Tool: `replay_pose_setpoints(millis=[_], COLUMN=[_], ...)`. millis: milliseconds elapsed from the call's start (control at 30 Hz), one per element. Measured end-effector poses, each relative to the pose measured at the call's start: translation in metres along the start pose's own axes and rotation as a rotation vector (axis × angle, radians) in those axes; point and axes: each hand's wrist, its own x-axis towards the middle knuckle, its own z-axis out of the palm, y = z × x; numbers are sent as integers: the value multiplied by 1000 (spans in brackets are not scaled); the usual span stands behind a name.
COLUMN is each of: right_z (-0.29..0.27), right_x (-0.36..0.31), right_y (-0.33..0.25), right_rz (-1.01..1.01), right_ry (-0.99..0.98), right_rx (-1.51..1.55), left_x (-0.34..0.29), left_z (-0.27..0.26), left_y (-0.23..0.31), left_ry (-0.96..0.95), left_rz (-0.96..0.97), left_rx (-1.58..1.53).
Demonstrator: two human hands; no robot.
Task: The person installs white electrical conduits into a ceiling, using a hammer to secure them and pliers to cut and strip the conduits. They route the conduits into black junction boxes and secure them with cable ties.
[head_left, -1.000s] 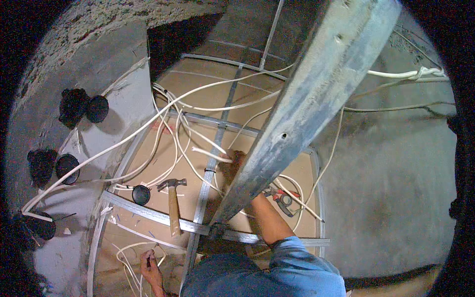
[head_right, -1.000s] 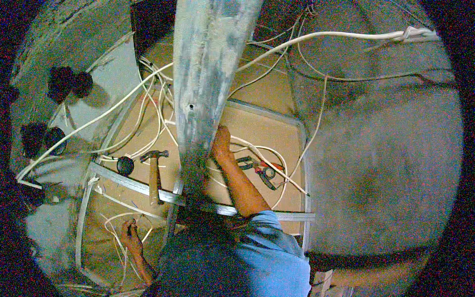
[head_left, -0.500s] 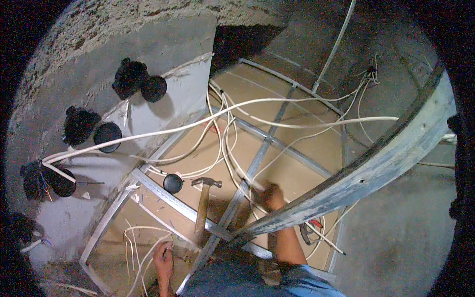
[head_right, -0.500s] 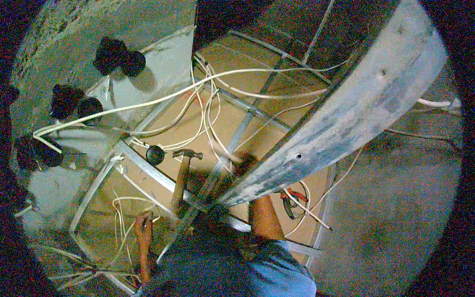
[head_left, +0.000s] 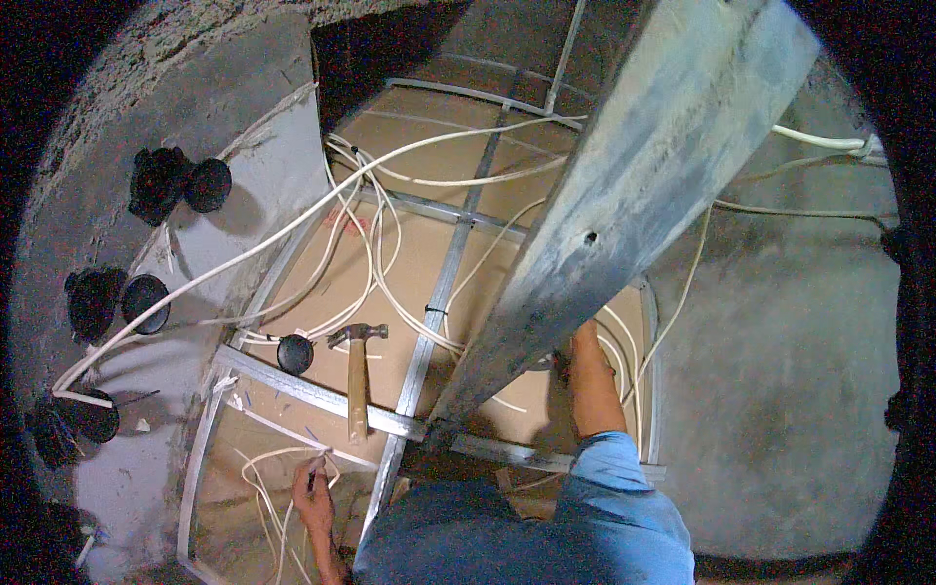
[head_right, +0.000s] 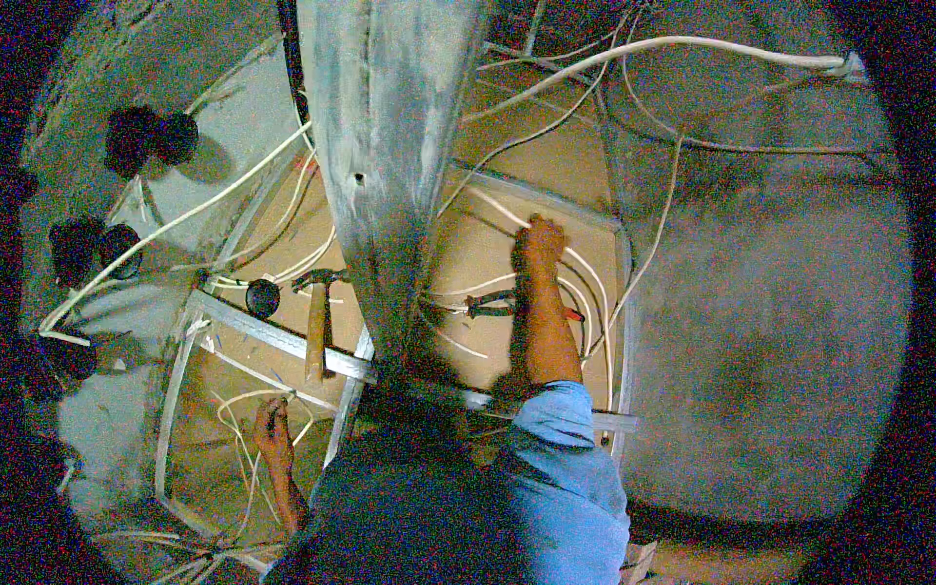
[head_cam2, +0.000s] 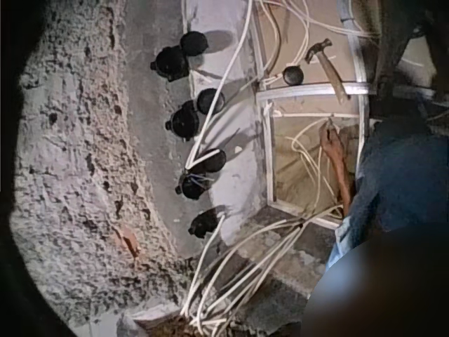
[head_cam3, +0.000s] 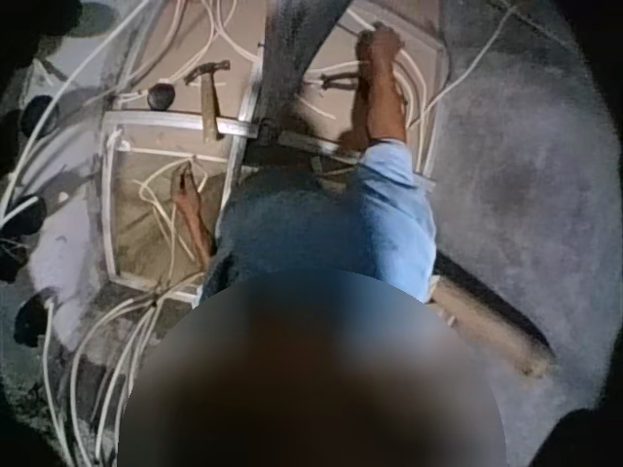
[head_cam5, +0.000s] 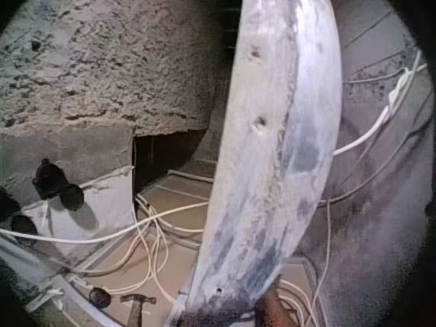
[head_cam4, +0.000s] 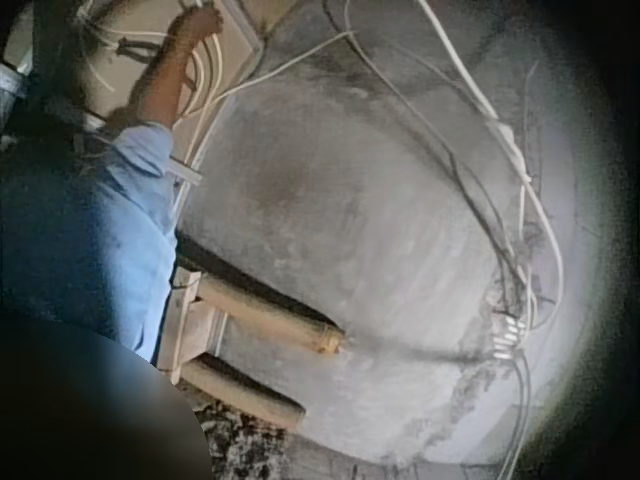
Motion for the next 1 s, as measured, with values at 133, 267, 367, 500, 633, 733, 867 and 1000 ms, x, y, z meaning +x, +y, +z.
replay_pose_setpoints(millis=[133,267,367,500,633,733,867,1000], right_z=[41,67,84,57,-53,-149,-232,-271], right_x=[-17,-47,-59,-20,23,17,-7,-17], right_y=[37,64,87,133,154,128,70,45], right_rz=[112,-179,-71,-291,-554,-161,-257,-341], right_ry=[516,203,44,-124,-178,-321,-587,-648], right_rx=[39,155,-237,10,224,1157,1724,1950], left_x=[4,14,24,34,32,34,47,52], left_z=[0,-2,-5,-11,-15,-13,-5,9], left_y=[-1,8,26,51,69,79,94,113], left_ry=[12,1,-49,-18,24,20,-18,-114], left_rz=[46,-146,71,206,176,169,211,222], left_rx=[90,54,78,126,58,4,-54,-146])
